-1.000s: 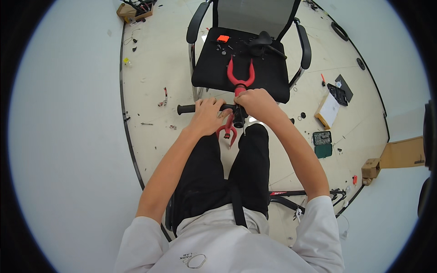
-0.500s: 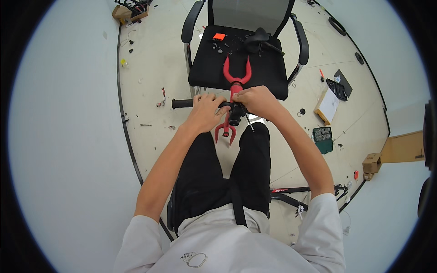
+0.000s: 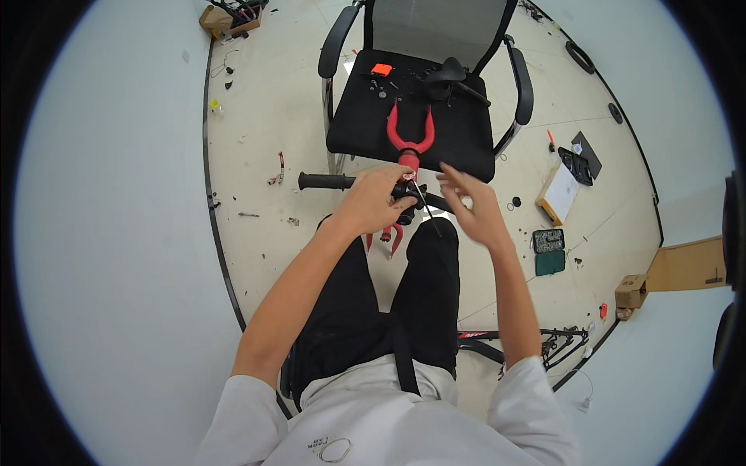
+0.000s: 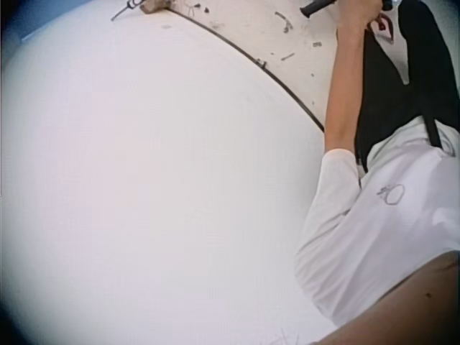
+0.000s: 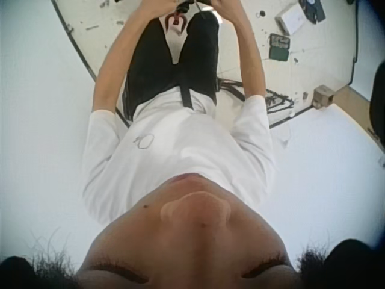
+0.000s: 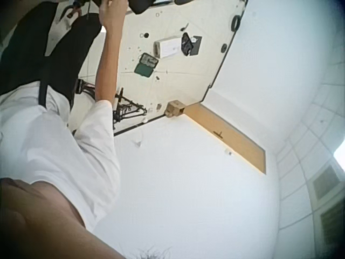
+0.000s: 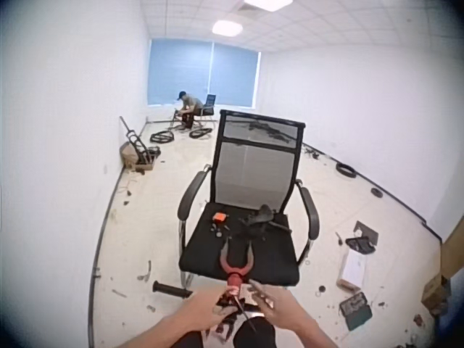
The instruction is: The person assembles a bicycle handlebar by tightening bolts on the stem and attaching a red fork. They use an Allen key to secure the components and adjust the handlebar position.
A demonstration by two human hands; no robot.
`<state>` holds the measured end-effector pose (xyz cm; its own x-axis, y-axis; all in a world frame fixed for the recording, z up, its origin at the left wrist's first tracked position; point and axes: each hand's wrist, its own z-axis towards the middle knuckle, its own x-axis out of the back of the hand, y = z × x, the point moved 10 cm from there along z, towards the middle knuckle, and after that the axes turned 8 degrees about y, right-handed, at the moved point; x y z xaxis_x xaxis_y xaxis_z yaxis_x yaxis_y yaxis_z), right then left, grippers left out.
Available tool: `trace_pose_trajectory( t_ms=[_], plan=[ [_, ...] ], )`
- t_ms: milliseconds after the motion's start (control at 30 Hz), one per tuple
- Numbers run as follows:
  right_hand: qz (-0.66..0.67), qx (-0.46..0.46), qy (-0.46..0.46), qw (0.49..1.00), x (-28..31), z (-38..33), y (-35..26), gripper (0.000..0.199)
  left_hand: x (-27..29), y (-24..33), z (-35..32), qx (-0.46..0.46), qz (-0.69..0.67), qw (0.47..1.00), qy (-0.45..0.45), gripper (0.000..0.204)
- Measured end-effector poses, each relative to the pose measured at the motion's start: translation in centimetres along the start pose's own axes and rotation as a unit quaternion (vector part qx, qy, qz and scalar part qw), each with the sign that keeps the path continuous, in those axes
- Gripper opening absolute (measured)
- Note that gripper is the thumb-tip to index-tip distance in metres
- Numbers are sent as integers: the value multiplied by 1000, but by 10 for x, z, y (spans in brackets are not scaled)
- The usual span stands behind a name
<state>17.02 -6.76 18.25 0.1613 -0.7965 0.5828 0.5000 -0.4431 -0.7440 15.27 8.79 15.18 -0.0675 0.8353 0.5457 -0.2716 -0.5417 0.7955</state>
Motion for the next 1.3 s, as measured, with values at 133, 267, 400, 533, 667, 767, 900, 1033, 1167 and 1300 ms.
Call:
trace_pose_trajectory(
  t_ms=[133, 267, 400, 533, 667, 767, 900, 1033, 1167, 1300],
  plan=[
    [-68, 26, 60, 996, 0, -59, -26, 37, -6, 3, -4, -53, 86, 995, 15, 40],
    [16, -52, 73, 996, -4, -77, 5, 20, -13, 3, -3, -70, 110, 991, 3, 38],
    [67, -74, 57, 993, -2, -69, 9, 14, -5, 3, -6, -93, 76, 991, 56, 39],
    [102, -99, 48, 989, -4, -69, 18, 14, -14, -6, -3, -48, 50, 998, -5, 42],
    [86, -94, 73, 989, -2, -71, 16, 14, -12, -5, -5, -73, 32, 996, 32, 42],
    [58, -86, 127, 986, 3, -74, 17, 14, -15, -3, -4, -66, 32, 997, 31, 41],
    [-3, -102, 203, 974, 20, -73, 36, 13, -19, -2, -2, -42, 42, 998, 5, 42],
    [89, -173, 189, 963, 29, -56, 80, 18, -15, -6, -3, -20, 40, 999, -12, 45],
    [111, -204, 129, 964, 31, -24, 100, 20, -14, -14, -3, -35, 47, 998, 9, 48],
    [150, -216, 114, 958, 33, 4, 109, 18, -13, -8, -3, -12, 54, 998, -13, 50]
  ],
)
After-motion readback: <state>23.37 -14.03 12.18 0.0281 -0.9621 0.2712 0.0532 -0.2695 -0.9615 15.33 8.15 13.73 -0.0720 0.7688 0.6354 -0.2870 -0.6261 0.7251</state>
